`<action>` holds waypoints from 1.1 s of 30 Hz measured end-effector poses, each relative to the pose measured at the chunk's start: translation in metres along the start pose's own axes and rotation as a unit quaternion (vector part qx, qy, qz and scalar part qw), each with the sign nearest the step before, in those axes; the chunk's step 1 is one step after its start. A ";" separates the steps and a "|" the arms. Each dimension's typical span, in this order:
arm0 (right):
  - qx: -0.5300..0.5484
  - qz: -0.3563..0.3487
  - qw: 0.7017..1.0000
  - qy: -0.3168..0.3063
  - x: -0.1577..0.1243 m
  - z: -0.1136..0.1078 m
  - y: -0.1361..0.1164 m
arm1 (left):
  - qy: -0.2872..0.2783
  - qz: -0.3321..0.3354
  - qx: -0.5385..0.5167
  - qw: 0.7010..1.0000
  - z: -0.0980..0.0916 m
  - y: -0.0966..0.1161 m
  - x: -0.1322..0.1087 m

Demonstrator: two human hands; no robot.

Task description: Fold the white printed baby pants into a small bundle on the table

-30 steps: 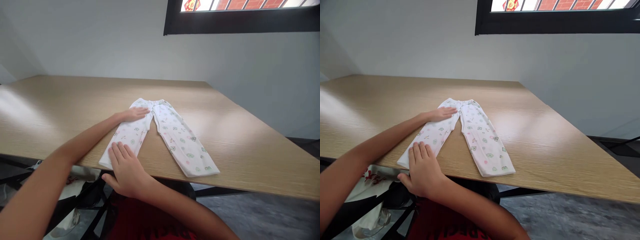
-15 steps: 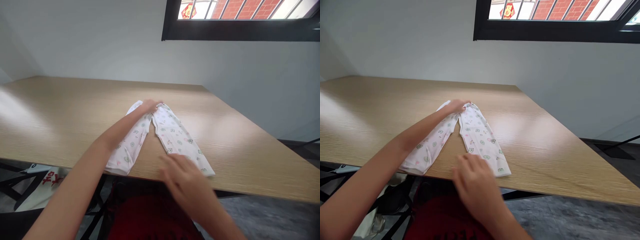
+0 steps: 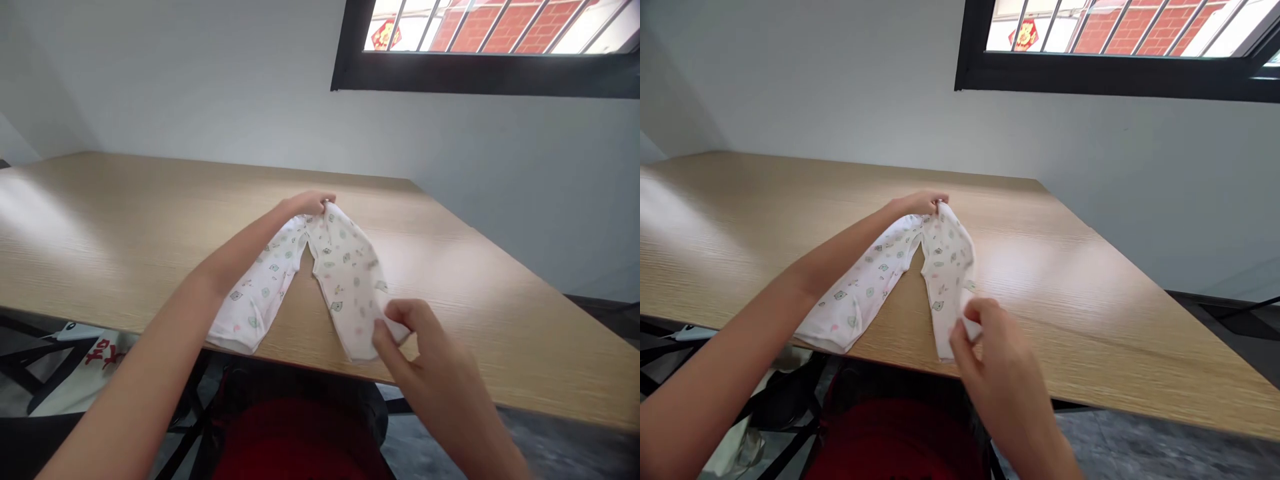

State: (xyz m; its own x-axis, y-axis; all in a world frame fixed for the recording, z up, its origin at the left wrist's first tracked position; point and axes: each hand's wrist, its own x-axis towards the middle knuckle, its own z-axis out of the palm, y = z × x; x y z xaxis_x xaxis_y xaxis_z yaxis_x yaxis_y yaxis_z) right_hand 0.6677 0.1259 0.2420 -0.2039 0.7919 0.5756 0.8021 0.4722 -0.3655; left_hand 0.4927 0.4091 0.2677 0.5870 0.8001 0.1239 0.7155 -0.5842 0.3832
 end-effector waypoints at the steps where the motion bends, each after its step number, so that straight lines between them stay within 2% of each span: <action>1: 0.050 -0.008 0.998 0.021 0.007 0.001 -0.015 | 0.023 0.008 -0.009 1.000 -0.008 -0.008 -0.008; 4: 0.149 -0.077 0.986 0.021 0.025 0.019 -0.056 | 0.091 0.011 -0.022 0.996 -0.025 -0.040 -0.033; 7: 0.159 -0.168 0.972 -0.047 0.038 0.058 -0.089 | 0.132 -0.010 -0.021 0.991 -0.021 -0.073 -0.061; 10: 0.076 -0.220 0.957 -0.174 0.041 0.098 -0.110 | 0.124 -0.034 -0.008 0.992 -0.005 -0.098 -0.083; 12: 0.037 -0.222 0.943 -0.246 0.039 0.108 -0.113 | 0.099 -0.040 0.004 0.994 0.003 -0.106 -0.093; 13: 0.042 -0.217 0.936 -0.273 0.038 0.107 -0.112 | 0.086 -0.042 0.010 0.995 0.004 -0.108 -0.097; 16: 0.119 -0.217 0.915 -0.317 0.040 0.082 -0.096 | 0.066 -0.052 0.032 0.996 -0.002 -0.102 -0.107; 19: 0.137 -0.248 0.901 -0.328 0.058 0.062 -0.067 | 0.050 -0.048 0.050 0.996 -0.007 -0.079 -0.120; 21: 0.124 -0.278 0.889 -0.342 0.074 0.065 -0.048 | 0.000 -0.013 0.064 0.998 -0.001 -0.055 -0.133; 23: 0.133 -0.302 0.866 -0.375 0.086 0.080 -0.034 | -0.077 0.054 0.064 0.994 0.012 -0.031 -0.148; 26: 0.142 -0.337 0.841 -0.398 0.085 0.101 -0.026 | -0.146 0.127 0.020 0.981 0.032 -0.008 -0.163; 29: 0.132 -0.374 0.832 -0.387 0.066 0.105 -0.030 | -0.152 0.122 0.008 0.981 0.035 -0.017 -0.151; 33: 0.141 -0.403 0.824 -0.373 0.046 0.095 -0.033 | -0.082 0.011 0.036 0.996 0.019 -0.051 -0.102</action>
State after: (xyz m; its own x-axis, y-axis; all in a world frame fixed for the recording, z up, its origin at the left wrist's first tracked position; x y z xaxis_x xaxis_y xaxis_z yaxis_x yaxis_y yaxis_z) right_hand 0.5788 0.1835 0.2105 -0.9788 0.1461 0.1437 0.0975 0.9487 -0.3008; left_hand 0.4039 0.3542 0.2179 0.6519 0.7580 -0.0217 0.7240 -0.6136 0.3153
